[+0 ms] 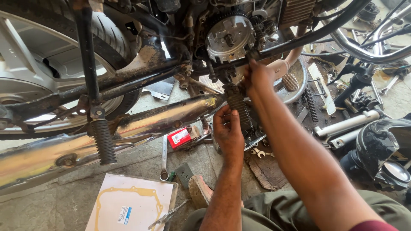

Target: Repairing a motorcycle engine by inspecting the clutch assembly and cleaning small internal components.

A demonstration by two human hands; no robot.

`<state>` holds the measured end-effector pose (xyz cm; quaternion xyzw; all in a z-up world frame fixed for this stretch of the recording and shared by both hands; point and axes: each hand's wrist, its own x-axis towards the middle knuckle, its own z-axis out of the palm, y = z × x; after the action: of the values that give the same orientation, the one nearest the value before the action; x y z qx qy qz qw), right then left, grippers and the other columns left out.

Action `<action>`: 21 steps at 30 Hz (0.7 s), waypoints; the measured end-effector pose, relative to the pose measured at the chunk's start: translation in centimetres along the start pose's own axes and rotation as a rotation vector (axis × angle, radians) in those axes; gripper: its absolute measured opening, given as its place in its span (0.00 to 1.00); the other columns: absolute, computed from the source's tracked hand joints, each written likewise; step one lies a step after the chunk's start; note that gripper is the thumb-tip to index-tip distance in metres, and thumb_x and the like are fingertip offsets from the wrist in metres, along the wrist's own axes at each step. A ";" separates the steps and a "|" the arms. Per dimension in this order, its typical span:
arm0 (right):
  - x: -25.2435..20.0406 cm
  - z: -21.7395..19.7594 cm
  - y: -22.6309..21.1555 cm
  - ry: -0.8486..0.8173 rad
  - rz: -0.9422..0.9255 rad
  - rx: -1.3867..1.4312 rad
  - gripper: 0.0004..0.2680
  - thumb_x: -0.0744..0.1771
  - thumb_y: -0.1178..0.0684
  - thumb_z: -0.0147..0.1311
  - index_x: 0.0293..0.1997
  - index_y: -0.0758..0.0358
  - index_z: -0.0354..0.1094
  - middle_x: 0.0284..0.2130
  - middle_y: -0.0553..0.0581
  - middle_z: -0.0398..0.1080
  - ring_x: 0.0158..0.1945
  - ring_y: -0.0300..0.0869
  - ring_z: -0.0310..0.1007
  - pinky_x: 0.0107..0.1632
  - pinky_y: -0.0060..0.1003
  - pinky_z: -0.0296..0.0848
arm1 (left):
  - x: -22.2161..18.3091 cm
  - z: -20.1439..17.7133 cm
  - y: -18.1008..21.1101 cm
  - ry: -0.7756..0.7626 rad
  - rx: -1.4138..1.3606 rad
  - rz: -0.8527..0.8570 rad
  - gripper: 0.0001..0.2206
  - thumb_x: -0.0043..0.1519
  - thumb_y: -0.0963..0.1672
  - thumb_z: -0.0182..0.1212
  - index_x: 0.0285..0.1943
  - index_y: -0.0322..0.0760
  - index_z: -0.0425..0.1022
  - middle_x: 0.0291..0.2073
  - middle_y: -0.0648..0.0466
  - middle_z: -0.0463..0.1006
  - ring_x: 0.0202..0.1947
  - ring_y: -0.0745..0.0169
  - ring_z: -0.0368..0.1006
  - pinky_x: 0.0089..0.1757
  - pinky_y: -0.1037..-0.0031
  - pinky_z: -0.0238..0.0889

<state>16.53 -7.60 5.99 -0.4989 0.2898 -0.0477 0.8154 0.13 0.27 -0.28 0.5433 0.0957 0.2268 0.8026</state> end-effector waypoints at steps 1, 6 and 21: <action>-0.8 -1.6 0.5 -0.076 -0.041 -0.013 0.05 0.69 0.54 0.55 0.37 0.63 0.66 0.24 0.53 0.68 0.22 0.38 0.65 0.26 0.34 0.67 | 0.0 0.0 0.1 0.019 0.001 -0.039 0.14 0.66 0.45 0.61 0.59 0.36 0.73 0.41 0.52 0.79 0.39 0.69 0.77 0.37 0.77 0.75; -8.9 -9.7 -0.1 -0.278 0.002 -0.026 0.05 0.70 0.53 0.54 0.40 0.61 0.66 0.28 0.50 0.68 0.25 0.34 0.64 0.29 0.31 0.65 | -0.2 -0.2 1.3 0.051 0.027 -0.062 0.13 0.66 0.46 0.63 0.56 0.37 0.75 0.40 0.50 0.79 0.35 0.67 0.75 0.34 0.77 0.72; -14.2 -28.6 -5.0 -0.553 -1.407 -0.936 0.04 0.67 0.59 0.59 0.43 0.66 0.72 0.38 0.60 0.76 0.38 0.46 0.80 0.39 0.35 0.77 | -8.1 1.3 -1.5 -0.380 0.232 0.441 0.04 0.69 0.39 0.64 0.50 0.37 0.81 0.34 0.59 0.80 0.27 0.75 0.72 0.31 0.86 0.65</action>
<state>-9.01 -27.35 6.61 -0.8373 -0.3012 -0.2921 0.3507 -6.07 -5.07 -1.94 0.6715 -0.1509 0.2774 0.6703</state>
